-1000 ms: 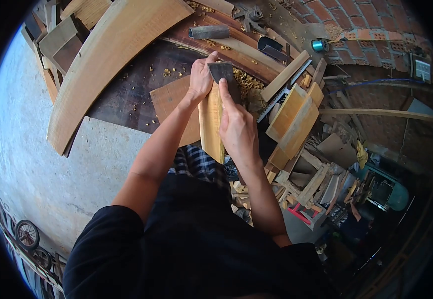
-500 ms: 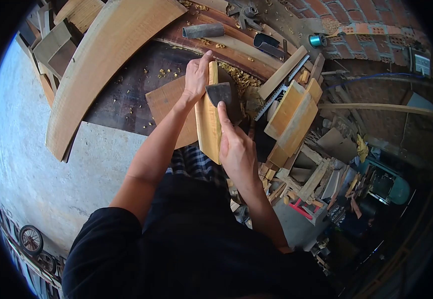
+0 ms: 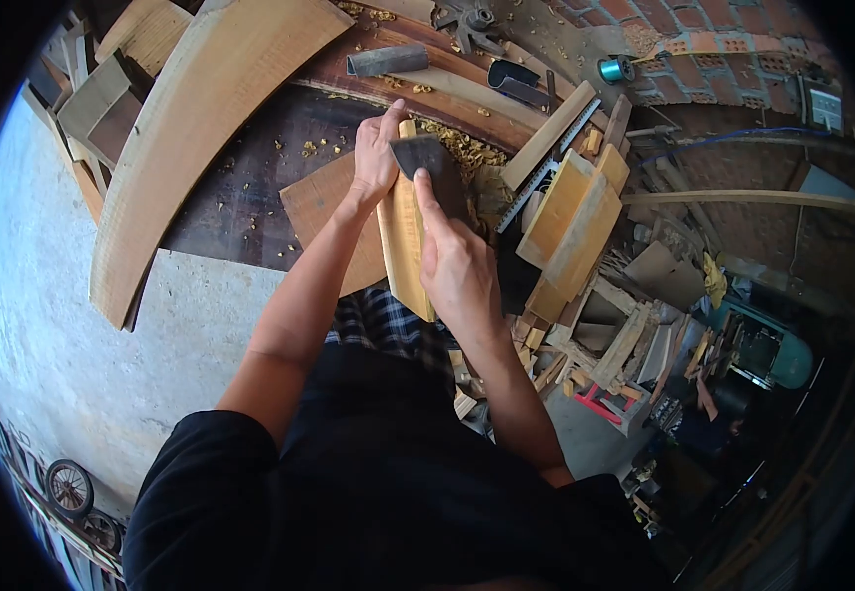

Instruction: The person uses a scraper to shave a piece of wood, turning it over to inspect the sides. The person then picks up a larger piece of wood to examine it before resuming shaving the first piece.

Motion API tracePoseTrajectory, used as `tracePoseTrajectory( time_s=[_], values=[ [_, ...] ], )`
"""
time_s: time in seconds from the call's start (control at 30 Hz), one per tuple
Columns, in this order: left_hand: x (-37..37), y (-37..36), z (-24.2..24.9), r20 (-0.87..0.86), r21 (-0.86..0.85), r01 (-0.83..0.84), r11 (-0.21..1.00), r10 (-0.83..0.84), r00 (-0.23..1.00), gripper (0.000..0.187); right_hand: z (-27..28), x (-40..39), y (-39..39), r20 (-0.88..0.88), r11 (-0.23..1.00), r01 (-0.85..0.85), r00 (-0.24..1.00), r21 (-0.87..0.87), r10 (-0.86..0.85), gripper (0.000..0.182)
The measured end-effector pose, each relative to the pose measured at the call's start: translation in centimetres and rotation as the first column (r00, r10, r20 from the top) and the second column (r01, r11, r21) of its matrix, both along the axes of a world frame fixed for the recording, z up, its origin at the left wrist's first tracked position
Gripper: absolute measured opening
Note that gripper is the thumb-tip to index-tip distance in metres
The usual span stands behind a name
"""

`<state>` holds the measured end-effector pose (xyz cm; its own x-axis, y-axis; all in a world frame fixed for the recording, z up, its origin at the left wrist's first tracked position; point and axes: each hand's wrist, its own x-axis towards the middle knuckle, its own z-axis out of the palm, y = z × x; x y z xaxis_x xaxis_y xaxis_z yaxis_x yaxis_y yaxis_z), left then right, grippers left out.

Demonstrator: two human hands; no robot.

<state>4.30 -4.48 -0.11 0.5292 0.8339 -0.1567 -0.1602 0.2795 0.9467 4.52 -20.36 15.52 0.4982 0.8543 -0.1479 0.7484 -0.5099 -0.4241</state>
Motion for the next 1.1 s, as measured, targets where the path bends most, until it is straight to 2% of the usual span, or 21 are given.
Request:
tracePoseTrajectory(
  time_s=[0.07, 0.13, 0.2, 0.27, 0.33, 0.4, 0.47, 0.5, 0.53, 0.6, 0.67, 0.73, 0.8, 0.83, 0.87, 0.93, 1.0, 1.1],
  values=[
    [-0.1, 0.0, -1.1, -0.033, 0.000, 0.032, 0.999, -0.032, 0.999, 0.060, 0.6, -0.5, -1.3, -0.007, 0.998, 0.001, 1.000, -0.066, -0.001, 0.061],
    [-0.1, -0.1, -0.6, -0.077, 0.023, 0.040, 0.999, -0.038, 0.996, 0.059, 0.4, -0.5, -1.7, -0.045, 0.999, -0.012, 0.999, 0.039, 0.013, 0.062],
    [0.1, -0.5, 0.4, -0.043, 0.010, -0.029, 1.000, 0.029, 0.999, 0.058, -0.1, 0.5, 0.3, -0.035, 1.000, 0.003, 0.999, 0.025, -0.003, 0.062],
    [0.0, -0.6, 0.8, 0.022, -0.002, -0.021, 1.000, 0.021, 1.000, 0.059, -0.2, 0.6, 0.9, -0.025, 0.999, 0.009, 1.000, 0.032, -0.009, 0.063],
    [-0.1, -0.3, -0.1, -0.034, -0.006, 0.002, 1.000, -0.002, 0.999, 0.059, -0.5, -0.2, -1.1, 0.031, 0.999, -0.031, 0.999, 0.043, 0.029, 0.074],
    [0.0, 0.2, -0.8, -0.037, 0.004, 0.025, 1.000, -0.025, 0.999, 0.060, -0.6, -0.6, -2.5, 0.054, 0.998, -0.037, 0.998, 0.050, 0.034, 0.071],
    [0.1, 0.1, -1.1, -0.025, -0.035, 0.011, 0.999, -0.012, 1.000, 0.060, -0.3, -0.5, -2.7, -0.033, 0.999, -0.019, 0.999, 0.043, 0.020, 0.071],
    [-0.2, -0.4, 1.8, 0.035, -0.059, -0.089, 0.994, 0.092, 0.995, 0.058, 0.0, -0.6, -2.2, -0.034, 0.999, -0.016, 0.999, 0.038, 0.017, 0.071],
    [-0.6, 0.5, 0.8, 0.101, -0.145, -0.002, 0.989, 0.017, 0.995, 0.056, 0.5, -0.6, -1.0, -0.057, 1.000, -0.005, 0.998, 0.011, 0.006, 0.067],
    [-0.2, 0.0, 0.1, 0.064, -0.063, -0.040, 0.997, 0.044, 0.997, 0.056, 0.8, -0.7, -1.0, -0.077, 1.000, 0.014, 0.997, -0.012, -0.015, 0.064],
    [0.1, -0.7, 0.2, 0.003, 0.071, -0.036, 0.997, 0.035, 0.999, 0.057, 0.6, -0.9, -2.4, -0.013, 0.997, 0.021, 1.000, -0.071, -0.022, 0.063],
    [0.1, -0.6, 0.0, -0.010, 0.018, 0.004, 1.000, -0.004, 1.000, 0.058, 0.1, -1.4, -4.0, -0.014, 0.999, 0.018, 1.000, -0.035, -0.019, 0.063],
    [0.3, -0.6, -0.3, 0.001, 0.058, -0.020, 0.998, 0.020, 1.000, 0.059, -0.1, -1.1, -4.1, -0.013, 1.000, 0.014, 1.000, 0.006, -0.014, 0.063],
    [0.1, -0.3, -0.2, -0.019, 0.098, 0.018, 0.995, -0.016, 1.000, 0.059, -0.2, -0.5, -3.0, -0.004, 1.000, 0.002, 1.000, 0.027, -0.002, 0.063],
    [0.4, -1.0, 0.0, -0.070, 0.283, -0.168, 0.944, 0.195, 0.978, 0.058, -0.2, -0.2, -2.2, 0.003, 0.999, -0.009, 1.000, 0.045, 0.009, 0.063],
    [-0.3, -0.1, 0.5, 0.045, 0.001, -0.025, 1.000, 0.025, 0.999, 0.057, 0.0, -0.5, -2.3, -0.024, 0.999, -0.005, 1.000, 0.049, 0.006, 0.064],
    [0.0, -0.4, 0.7, -0.025, 0.041, 0.013, 0.999, -0.012, 1.000, 0.058, 0.3, -1.2, -3.5, -0.004, 0.998, 0.037, 0.999, -0.041, -0.037, 0.063],
    [0.3, -0.8, -0.3, -0.006, 0.027, -0.018, 0.999, 0.018, 1.000, 0.058, 0.2, -1.7, -5.2, -0.013, 1.000, 0.011, 1.000, 0.014, -0.010, 0.064]
  ],
)
